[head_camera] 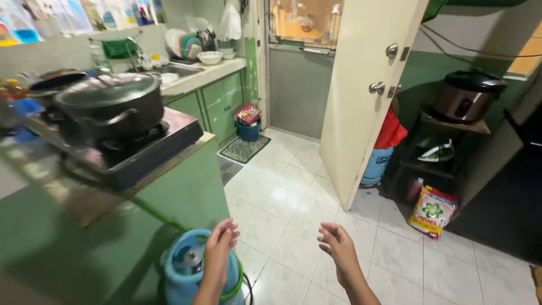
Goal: Setting a dining table with plates and cutlery.
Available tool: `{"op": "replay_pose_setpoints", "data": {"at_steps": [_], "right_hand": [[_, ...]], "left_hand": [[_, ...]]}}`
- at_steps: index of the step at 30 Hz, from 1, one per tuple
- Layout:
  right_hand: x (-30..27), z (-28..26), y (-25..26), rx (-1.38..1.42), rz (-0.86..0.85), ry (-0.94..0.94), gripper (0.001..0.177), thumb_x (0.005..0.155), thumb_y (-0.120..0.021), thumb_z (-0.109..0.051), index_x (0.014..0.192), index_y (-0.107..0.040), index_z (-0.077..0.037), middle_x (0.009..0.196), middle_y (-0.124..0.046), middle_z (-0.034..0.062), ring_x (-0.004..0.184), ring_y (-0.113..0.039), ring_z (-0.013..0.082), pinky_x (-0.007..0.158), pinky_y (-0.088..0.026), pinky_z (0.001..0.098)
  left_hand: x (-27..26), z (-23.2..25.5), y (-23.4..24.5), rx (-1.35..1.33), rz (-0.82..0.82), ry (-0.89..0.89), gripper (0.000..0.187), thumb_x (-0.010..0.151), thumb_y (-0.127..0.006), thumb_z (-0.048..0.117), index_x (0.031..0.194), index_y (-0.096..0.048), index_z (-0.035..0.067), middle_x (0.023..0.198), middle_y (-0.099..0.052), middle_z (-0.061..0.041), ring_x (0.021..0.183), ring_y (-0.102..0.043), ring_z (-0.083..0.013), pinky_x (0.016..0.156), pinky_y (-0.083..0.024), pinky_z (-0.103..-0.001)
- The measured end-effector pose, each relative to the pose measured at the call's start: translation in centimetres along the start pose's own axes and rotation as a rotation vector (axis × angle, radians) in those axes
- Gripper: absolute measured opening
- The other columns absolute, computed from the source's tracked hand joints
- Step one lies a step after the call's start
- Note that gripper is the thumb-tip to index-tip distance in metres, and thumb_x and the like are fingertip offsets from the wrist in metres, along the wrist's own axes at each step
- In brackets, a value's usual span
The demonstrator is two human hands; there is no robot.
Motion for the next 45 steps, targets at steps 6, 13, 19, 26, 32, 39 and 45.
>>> {"op": "replay_pose_setpoints", "data": {"at_steps": [6,13,19,26,32,39,45], "right_hand": [[22.7,-6.6,-2.1,-0.048,-0.064,0.039,0.033,0.095,-0.061,-0.021,0.124,-0.065,-0.006,0.118,-0.069,0.008,0.101,-0.067,0.0189,0.089,-0.056,0.0367],[47.4,-12.7,-9.7,0.073,-0.161,0.143,0.032,0.096,-0.059,-0.019,0.124,-0.062,-0.005,0.12,-0.069,0.0082,0.101,-0.066,0.02,0.089,-0.056,0.0373],[66.5,-14.0,-18.0,0.104,-0.211,0.279,0.027,0.098,-0.058,-0.018,0.12,-0.062,-0.005,0.12,-0.068,0.0082,0.102,-0.067,0.0184,0.089,-0.056,0.0358],[87.4,-17.9,-29.2,0.069,-0.319,0.233,0.025,0.096,-0.062,-0.017,0.118,-0.065,-0.006,0.114,-0.069,0.0072,0.098,-0.066,0.0166,0.085,-0.055,0.0346],[104.1,-19.1,-40.8,0.101,-0.415,0.184,0.027,0.096,-0.063,-0.017,0.12,-0.065,-0.006,0.112,-0.066,0.0058,0.097,-0.066,0.0155,0.082,-0.055,0.0325],[125.4,-21.0,-57.7,0.163,-0.642,0.153,0.029,0.095,-0.065,-0.014,0.122,-0.064,-0.005,0.111,-0.068,0.0078,0.083,-0.063,0.0172,0.073,-0.053,0.03],[137.2,-25.1,-72.4,0.21,-0.726,0.17,0.025,0.096,-0.061,-0.012,0.121,-0.063,-0.006,0.114,-0.068,0.0059,0.092,-0.066,0.0138,0.079,-0.055,0.029]], "left_hand": [[19.7,-0.1,-9.2,0.014,0.114,0.003,0.038,0.099,-0.051,0.015,0.134,-0.063,0.009,0.122,-0.07,-0.008,0.106,-0.068,-0.02,0.089,-0.052,-0.034],[38.8,3.7,-14.8,0.01,0.127,-0.05,0.038,0.098,-0.055,0.018,0.134,-0.062,0.01,0.123,-0.069,-0.007,0.108,-0.068,-0.0177,0.089,-0.051,-0.033],[58.5,3.5,-14.7,0.017,0.165,-0.199,0.037,0.099,-0.055,0.017,0.134,-0.063,0.008,0.123,-0.071,-0.008,0.104,-0.068,-0.0182,0.087,-0.051,-0.031],[81.4,7.5,-16.3,-0.024,0.24,-0.219,0.035,0.099,-0.056,0.017,0.132,-0.064,0.01,0.121,-0.071,-0.005,0.1,-0.067,-0.0136,0.083,-0.051,-0.029],[97.6,10.8,-15.0,-0.043,0.302,-0.251,0.034,0.099,-0.057,0.018,0.13,-0.065,0.009,0.12,-0.071,-0.005,0.099,-0.067,-0.0129,0.082,-0.05,-0.027],[116.2,14.9,-9.9,-0.035,0.489,-0.323,0.034,0.1,-0.056,0.019,0.131,-0.064,0.01,0.12,-0.071,-0.005,0.098,-0.067,-0.0128,0.081,-0.052,-0.029],[129.5,20.0,-5.0,0.003,0.565,-0.391,0.033,0.1,-0.055,0.017,0.131,-0.065,0.009,0.12,-0.071,-0.006,0.099,-0.067,-0.013,0.083,-0.052,-0.028]]}}
Point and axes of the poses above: each hand's wrist, its own x-axis towards the middle knuckle, its own y-axis out of the back of the hand, z = x × y, the point moved 4 cm from there along x, towards the middle knuckle
